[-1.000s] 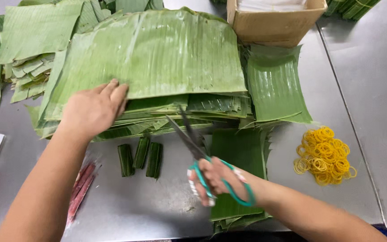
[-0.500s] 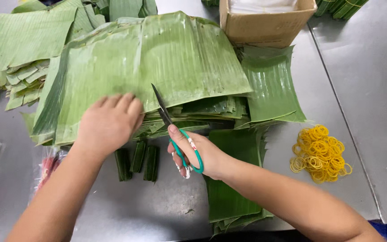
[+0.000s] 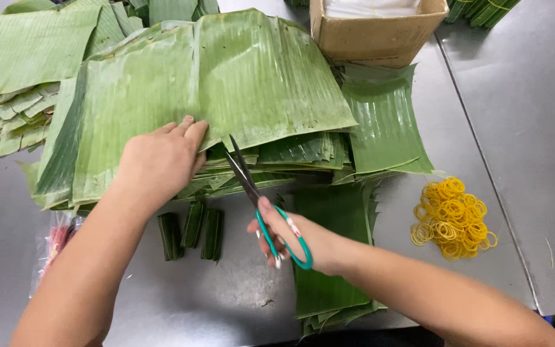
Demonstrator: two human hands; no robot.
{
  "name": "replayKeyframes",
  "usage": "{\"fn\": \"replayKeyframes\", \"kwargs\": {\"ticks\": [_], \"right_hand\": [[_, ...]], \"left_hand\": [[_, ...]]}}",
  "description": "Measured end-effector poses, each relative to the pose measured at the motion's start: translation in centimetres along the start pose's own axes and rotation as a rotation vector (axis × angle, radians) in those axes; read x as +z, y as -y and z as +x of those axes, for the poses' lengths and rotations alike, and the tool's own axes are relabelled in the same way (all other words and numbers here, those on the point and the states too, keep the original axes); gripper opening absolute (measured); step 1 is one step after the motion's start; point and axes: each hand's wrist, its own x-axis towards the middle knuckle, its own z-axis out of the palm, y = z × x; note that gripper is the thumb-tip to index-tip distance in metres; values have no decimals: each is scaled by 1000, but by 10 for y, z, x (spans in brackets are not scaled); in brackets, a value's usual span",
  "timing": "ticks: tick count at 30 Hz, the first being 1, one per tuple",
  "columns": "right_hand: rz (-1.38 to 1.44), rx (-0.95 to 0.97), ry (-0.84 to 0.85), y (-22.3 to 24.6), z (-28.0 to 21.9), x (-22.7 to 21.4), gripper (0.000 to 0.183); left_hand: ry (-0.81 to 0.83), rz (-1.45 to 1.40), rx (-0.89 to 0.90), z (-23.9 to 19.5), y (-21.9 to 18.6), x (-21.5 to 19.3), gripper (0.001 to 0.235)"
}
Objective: The person folds banana leaves into rectangular packets, places a pre-packaged sausage inside each, folds the leaf ends, and secures the packet with a yellow rubber band. The process is repeated multiple times on a metal work table.
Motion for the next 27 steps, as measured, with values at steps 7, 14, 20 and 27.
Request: {"fn": "replayKeyframes", "kwargs": {"ticks": [7,14,20,27], "right_hand": [[63,89,-71,13,44,6,94],[-64,-58,-144,17,51,21,84],[-18,-36,-163,17,50,16,77],[115,-67,-155,31,52,23,70]], "left_hand": [[-69,-76,6,-3,-4,-10,47],[152,-179,-140,0,-7,-16,53],[-53,105,-9,-2,-14,6,37],[-63,-79,-42,-19,-21,-5,40]]}}
